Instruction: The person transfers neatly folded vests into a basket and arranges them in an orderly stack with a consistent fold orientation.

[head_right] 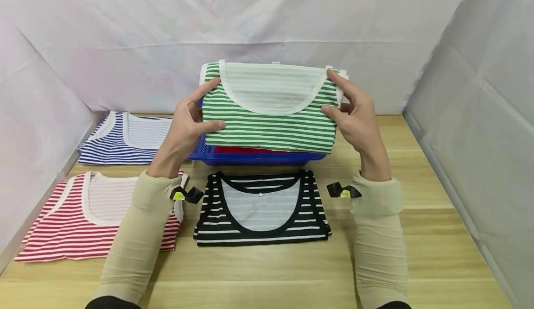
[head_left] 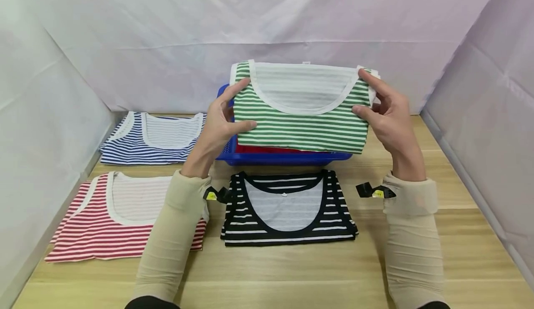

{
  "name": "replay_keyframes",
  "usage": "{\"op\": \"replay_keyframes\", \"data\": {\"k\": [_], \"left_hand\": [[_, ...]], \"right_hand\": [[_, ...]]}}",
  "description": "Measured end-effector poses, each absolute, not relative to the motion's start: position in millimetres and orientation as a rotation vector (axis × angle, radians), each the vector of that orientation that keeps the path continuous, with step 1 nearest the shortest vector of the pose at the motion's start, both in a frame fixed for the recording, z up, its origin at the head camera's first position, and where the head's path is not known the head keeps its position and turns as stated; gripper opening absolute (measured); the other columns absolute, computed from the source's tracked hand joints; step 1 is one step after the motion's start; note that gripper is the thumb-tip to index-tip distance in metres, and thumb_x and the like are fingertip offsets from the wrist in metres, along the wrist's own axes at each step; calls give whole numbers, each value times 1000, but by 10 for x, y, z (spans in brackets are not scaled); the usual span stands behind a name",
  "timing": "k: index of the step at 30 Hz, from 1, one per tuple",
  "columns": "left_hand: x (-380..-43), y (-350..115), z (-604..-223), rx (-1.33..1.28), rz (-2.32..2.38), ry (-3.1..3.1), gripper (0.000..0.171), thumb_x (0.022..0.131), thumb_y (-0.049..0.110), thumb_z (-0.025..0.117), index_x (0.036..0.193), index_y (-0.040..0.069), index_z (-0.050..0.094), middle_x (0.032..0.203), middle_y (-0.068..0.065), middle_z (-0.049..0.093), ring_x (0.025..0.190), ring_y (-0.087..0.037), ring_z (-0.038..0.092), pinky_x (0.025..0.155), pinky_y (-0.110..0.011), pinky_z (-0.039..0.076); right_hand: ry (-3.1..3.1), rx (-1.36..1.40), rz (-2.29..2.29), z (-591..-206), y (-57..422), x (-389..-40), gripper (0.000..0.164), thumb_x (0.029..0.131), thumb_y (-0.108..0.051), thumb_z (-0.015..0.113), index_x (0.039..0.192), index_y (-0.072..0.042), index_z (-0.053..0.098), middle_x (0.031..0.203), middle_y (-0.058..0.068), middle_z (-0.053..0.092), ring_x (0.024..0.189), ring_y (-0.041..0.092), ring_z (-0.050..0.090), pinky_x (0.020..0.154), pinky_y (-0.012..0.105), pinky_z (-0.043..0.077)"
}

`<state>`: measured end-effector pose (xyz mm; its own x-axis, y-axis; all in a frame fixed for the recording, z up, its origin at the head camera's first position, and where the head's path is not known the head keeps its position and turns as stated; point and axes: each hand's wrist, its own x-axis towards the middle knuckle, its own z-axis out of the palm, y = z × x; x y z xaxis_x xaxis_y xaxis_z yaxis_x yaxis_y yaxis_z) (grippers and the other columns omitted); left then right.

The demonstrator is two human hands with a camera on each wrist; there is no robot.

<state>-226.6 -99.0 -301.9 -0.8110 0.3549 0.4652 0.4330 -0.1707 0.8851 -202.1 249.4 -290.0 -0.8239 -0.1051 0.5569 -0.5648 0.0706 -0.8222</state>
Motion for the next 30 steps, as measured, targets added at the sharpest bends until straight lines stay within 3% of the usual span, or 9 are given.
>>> {"op": "replay_keyframes", "data": {"k": [8, 12, 15, 19, 23, 27, 30], "left_hand": [[-2302, -1029, -3063, -918, -2173, -2032, 81, 77, -7, 70, 149, 6, 35, 149, 2, 29, 110, -29, 49, 77, -35, 49], [-2340, -1031, -3108, -908, -2154, -2057, 79, 78, -5, 70, 149, 8, 36, 149, 3, 29, 111, -28, 49, 77, -35, 49], [-2377, -1022, -3137, -906, -2139, -2063, 78, 79, -5, 70, 148, 9, 37, 149, 3, 30, 115, -25, 46, 78, -35, 49], [-2416, -1008, -3181, -897, -2152, -2046, 77, 78, -6, 70, 147, 5, 38, 148, 1, 31, 122, -20, 41, 79, -34, 47], [-2442, -1004, -3234, -885, -2182, -2019, 77, 77, -7, 70, 146, 2, 38, 148, -1, 30, 129, -13, 33, 84, -34, 45], [-2466, -1005, -3267, -884, -2200, -1994, 77, 76, -8, 69, 146, 0, 38, 149, -1, 30, 133, -10, 27, 86, -34, 44], [-2476, -1009, -3278, -873, -2227, -1988, 77, 76, -10, 69, 146, 1, 38, 149, -1, 29, 131, -11, 30, 81, -32, 46]], "right_hand": [[-1960, 639, 1859, -2984, 2429, -2126, 53, 85, 20, 55, 134, 0, 55, 131, 19, 47, 97, 25, 53, 65, 22, 48], [-1958, 633, 1848, -3034, 2432, -2135, 36, 88, 15, 54, 123, 7, 61, 123, 22, 52, 71, 17, 55, 56, 18, 44], [-1951, 615, 1890, -3053, 2438, -2134, 32, 91, 11, 53, 121, 8, 62, 121, 23, 54, 62, 14, 55, 52, 17, 44], [-1943, 562, 1939, -3070, 2425, -2143, 33, 93, 8, 51, 125, 6, 60, 115, 25, 55, 72, 18, 59, 54, 20, 47], [-1942, 514, 1949, -3096, 2408, -2154, 32, 94, 6, 51, 125, 6, 61, 108, 25, 56, 70, 19, 59, 53, 20, 47], [-1918, 487, 1987, -3114, 2394, -2167, 34, 94, 6, 51, 127, 4, 60, 112, 24, 55, 75, 21, 61, 57, 22, 50], [-1900, 499, 2016, -3128, 2384, -2172, 36, 93, 5, 53, 128, 4, 58, 118, 23, 52, 80, 22, 60, 60, 23, 50]]}}
